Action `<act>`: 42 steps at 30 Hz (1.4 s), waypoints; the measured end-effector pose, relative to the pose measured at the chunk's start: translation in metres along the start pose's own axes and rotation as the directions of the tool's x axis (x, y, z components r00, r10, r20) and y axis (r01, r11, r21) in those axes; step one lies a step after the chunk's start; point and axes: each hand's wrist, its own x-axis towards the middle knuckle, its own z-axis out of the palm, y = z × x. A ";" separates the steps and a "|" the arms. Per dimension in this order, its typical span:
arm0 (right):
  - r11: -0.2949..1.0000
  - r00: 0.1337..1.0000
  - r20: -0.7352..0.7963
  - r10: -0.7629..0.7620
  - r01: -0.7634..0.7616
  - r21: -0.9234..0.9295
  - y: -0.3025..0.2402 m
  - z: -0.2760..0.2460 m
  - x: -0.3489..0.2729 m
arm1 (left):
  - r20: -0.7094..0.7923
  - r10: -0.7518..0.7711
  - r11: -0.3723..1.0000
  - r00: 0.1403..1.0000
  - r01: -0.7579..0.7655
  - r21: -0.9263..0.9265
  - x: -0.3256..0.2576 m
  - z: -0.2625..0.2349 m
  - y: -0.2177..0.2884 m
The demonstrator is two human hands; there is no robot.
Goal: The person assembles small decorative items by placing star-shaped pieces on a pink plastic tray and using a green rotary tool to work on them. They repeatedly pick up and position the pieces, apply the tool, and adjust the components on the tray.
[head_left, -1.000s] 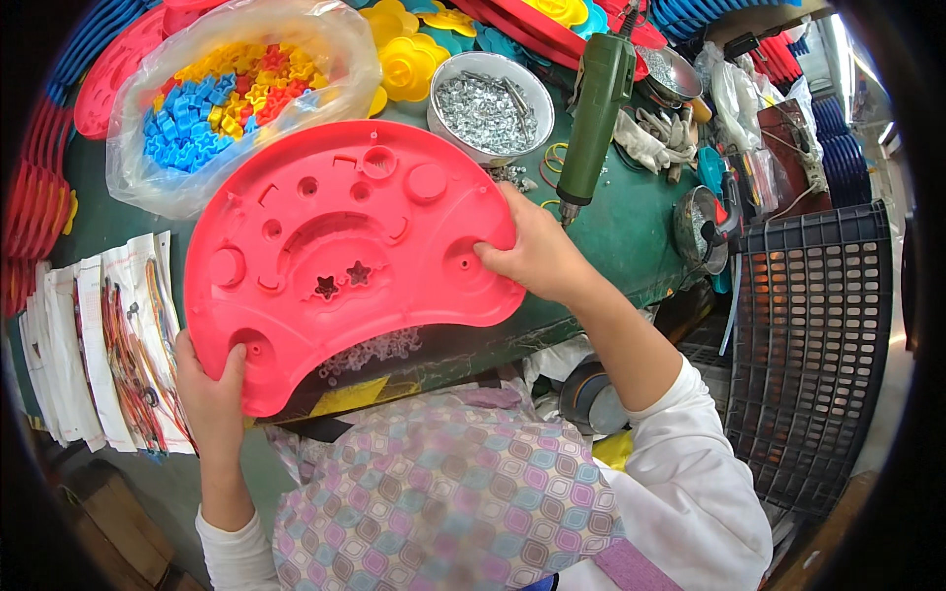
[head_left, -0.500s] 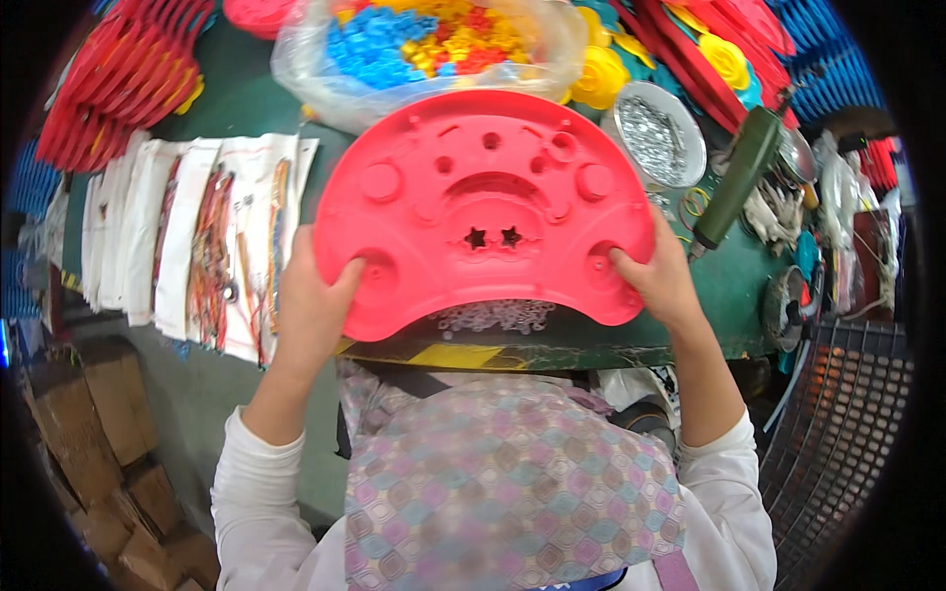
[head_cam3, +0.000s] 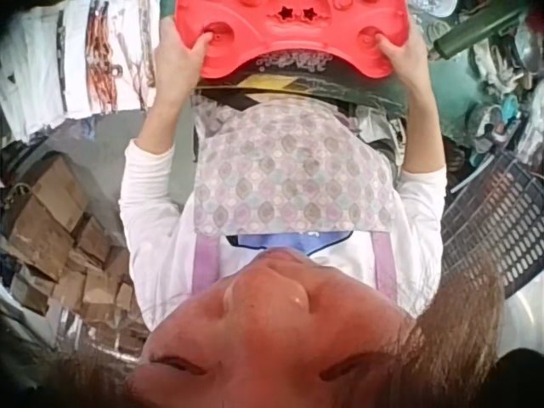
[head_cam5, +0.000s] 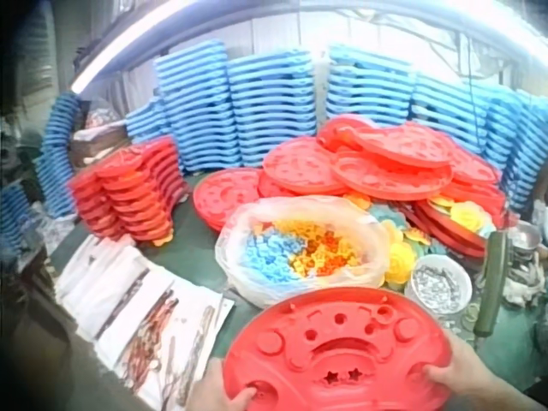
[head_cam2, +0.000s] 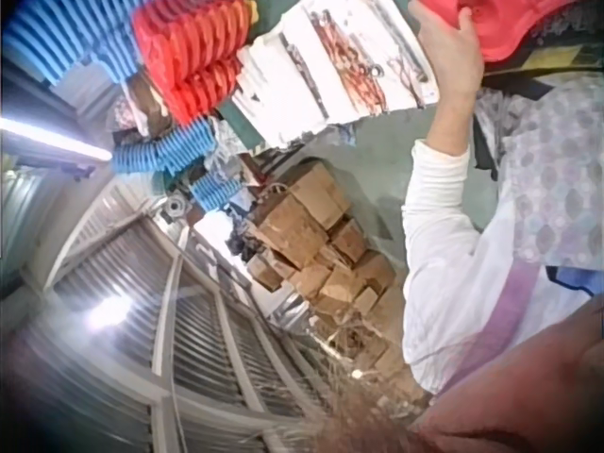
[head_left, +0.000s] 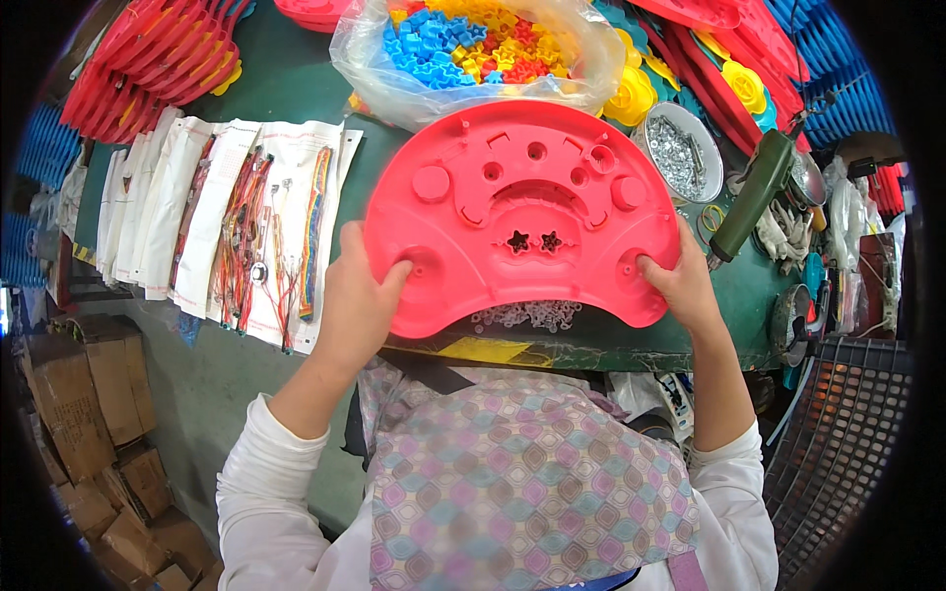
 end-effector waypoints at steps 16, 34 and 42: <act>0.974 0.987 0.096 -0.131 0.146 -0.172 -0.012 0.014 -0.002 | 0.211 0.629 0.705 0.748 -0.664 0.250 -0.013 0.003 0.016; 0.708 0.755 0.028 -0.655 0.625 -0.329 -0.102 0.080 0.165 | 0.049 0.756 0.582 0.653 -0.704 0.406 0.169 -0.022 0.054; 0.500 0.726 0.213 -0.654 0.625 -0.599 -0.113 0.137 0.226 | 0.177 0.741 0.508 0.648 -0.713 0.484 0.217 -0.001 0.049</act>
